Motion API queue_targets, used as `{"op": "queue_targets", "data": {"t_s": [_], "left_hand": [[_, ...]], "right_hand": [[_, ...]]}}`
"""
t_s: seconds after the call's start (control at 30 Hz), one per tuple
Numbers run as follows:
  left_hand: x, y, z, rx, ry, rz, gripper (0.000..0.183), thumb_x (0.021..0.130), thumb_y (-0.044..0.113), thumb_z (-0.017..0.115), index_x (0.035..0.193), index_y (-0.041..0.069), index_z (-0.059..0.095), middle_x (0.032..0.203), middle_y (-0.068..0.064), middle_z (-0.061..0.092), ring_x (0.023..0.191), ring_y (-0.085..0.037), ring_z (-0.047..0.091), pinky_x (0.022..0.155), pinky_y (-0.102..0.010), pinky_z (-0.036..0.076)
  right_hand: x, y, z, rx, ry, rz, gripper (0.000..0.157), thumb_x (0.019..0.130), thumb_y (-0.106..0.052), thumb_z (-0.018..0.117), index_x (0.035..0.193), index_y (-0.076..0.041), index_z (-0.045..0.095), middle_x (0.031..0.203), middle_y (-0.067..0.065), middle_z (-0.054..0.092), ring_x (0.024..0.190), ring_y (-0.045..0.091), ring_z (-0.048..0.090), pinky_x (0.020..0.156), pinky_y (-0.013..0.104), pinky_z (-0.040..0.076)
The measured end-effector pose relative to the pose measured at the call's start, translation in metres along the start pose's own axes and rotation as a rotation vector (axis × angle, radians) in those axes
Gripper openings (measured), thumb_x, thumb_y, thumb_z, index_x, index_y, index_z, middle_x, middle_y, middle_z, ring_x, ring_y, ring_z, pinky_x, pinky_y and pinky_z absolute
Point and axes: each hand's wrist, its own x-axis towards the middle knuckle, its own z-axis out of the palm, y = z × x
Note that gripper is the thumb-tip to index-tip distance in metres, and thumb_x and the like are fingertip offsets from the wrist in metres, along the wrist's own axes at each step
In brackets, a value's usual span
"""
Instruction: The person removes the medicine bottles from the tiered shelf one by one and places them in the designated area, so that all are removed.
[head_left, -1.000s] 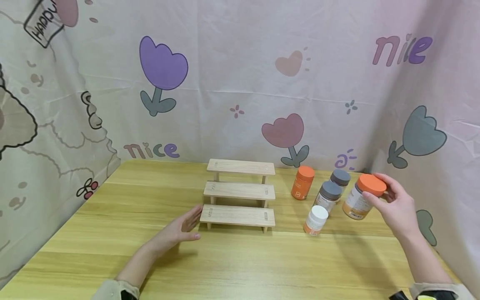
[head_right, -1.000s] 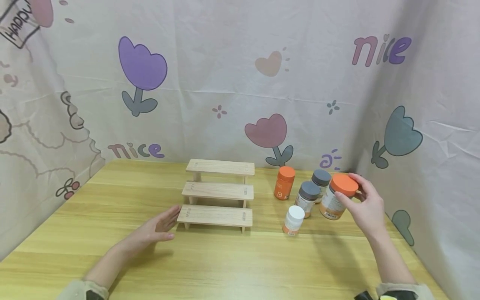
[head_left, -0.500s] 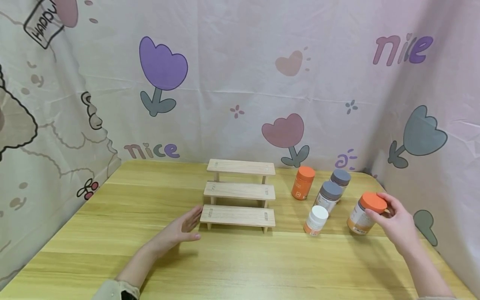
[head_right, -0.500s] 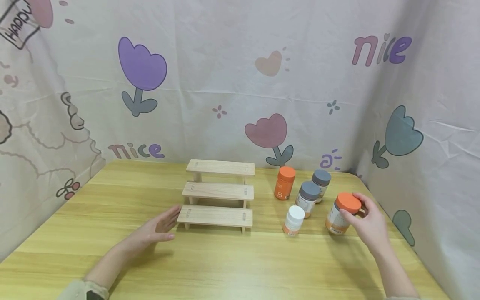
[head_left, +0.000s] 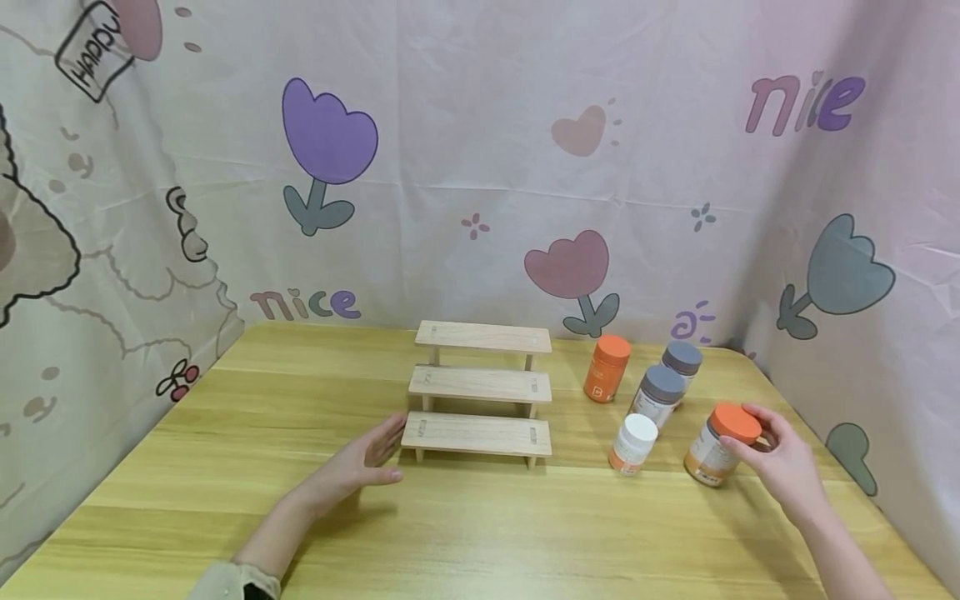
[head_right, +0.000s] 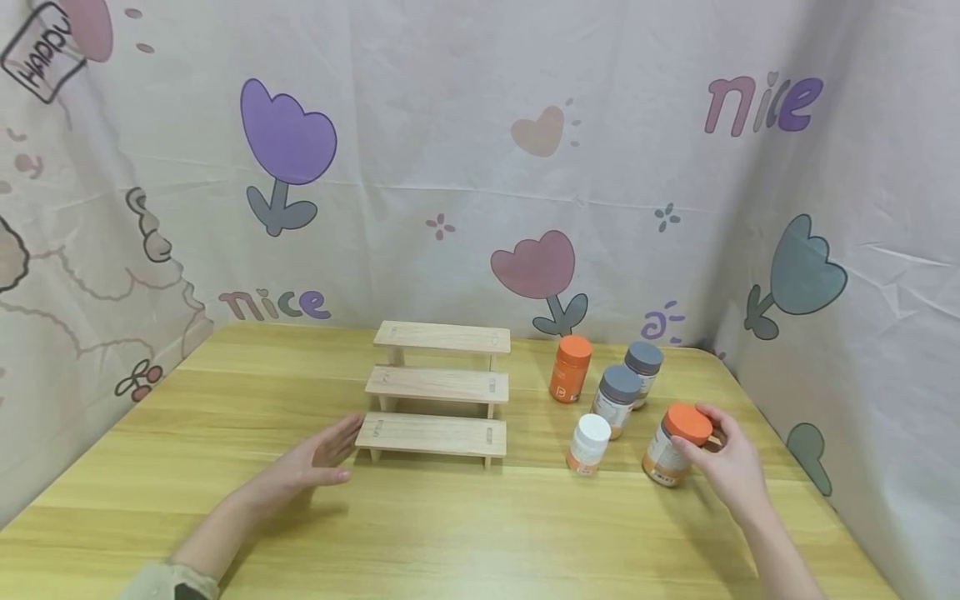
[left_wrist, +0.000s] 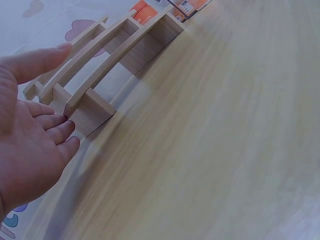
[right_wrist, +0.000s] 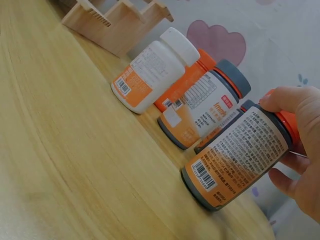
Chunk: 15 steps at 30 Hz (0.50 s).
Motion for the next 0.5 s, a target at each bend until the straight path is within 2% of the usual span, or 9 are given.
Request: {"op": "queue_targets", "data": {"t_s": [0.5], "left_hand": [[0.0009, 0.0, 0.0, -0.009, 0.004, -0.003, 0.085, 0.088, 0.006, 0.058, 0.143, -0.01, -0.003, 0.151, -0.025, -0.004, 0.137, -0.04, 0.0, 0.109, -0.043, 0.005]], "right_hand": [[-0.0009, 0.0, 0.0012, -0.014, -0.014, -0.02, 0.066, 0.084, -0.015, 0.069, 0.133, 0.01, 0.033, 0.109, -0.023, 0.039, 0.092, -0.018, 0.038, 0.072, 0.0, 0.039]]}}
